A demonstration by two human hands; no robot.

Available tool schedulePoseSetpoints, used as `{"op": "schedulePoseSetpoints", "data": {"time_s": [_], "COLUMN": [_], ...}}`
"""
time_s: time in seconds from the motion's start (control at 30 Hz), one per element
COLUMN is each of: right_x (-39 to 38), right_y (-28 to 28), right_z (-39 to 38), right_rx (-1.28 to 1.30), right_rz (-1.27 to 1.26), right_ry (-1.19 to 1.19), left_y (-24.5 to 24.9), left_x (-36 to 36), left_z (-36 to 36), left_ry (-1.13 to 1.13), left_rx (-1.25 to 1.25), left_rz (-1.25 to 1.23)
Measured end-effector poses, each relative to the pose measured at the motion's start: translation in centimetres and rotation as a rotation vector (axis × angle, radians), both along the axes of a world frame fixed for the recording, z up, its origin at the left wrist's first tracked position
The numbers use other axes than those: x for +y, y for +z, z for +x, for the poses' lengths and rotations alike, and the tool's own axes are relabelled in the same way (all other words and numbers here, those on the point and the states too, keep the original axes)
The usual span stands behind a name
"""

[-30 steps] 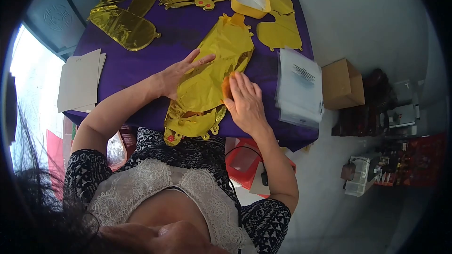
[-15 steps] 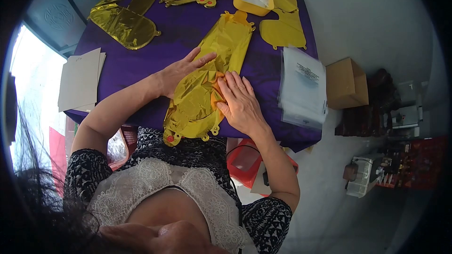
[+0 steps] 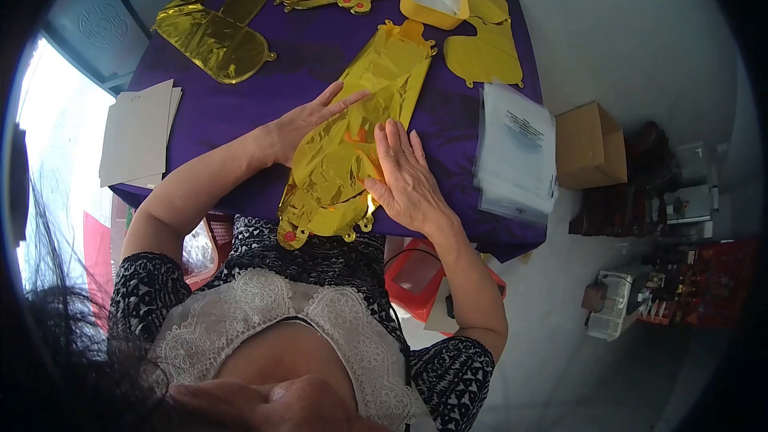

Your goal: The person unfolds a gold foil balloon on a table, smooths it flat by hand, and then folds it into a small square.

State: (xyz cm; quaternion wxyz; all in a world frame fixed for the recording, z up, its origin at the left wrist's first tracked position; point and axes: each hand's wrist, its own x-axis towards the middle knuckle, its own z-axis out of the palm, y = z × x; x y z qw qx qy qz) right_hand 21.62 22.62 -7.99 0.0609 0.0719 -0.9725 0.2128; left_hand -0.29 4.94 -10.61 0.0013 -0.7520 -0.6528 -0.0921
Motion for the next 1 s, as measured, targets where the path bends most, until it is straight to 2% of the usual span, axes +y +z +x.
{"op": "schedulePoseSetpoints", "data": {"time_s": [0.07, 0.27, 0.37, 0.47, 0.57, 0.67, 1.0], "right_x": [-0.2, -1.0, -1.1, -1.3, -1.8, -1.7, -2.0], "right_y": [-0.2, 0.0, 0.0, 0.1, 0.9, 0.3, 1.0], "right_z": [0.0, 0.0, -0.1, -0.2, -0.3, -0.4, -0.6], "right_rx": [-0.005, -0.01, -0.011, 0.007, -0.029, 0.038, -0.02], "right_rz": [0.05, 0.142, 0.16, 0.149, 0.257, 0.237, 0.266], "right_ry": [-0.002, -0.027, -0.031, -0.039, -0.02, -0.026, -0.018], "left_y": [0.6, 0.6, 1.3, 1.1, 1.3, 2.1, 1.2], "left_x": [-0.1, -0.3, 0.0, -0.2, 0.0, -0.1, -0.1], "left_z": [0.0, 0.0, 0.5, 0.3, 0.7, 1.1, 0.9], "left_ry": [0.017, 0.025, 0.009, -0.006, 0.053, 0.065, 0.023], "left_rx": [-0.067, -0.143, -0.038, -0.096, -0.005, 0.019, -0.119], "left_rz": [-0.061, -0.033, -0.056, 0.018, -0.06, -0.092, 0.102]}}
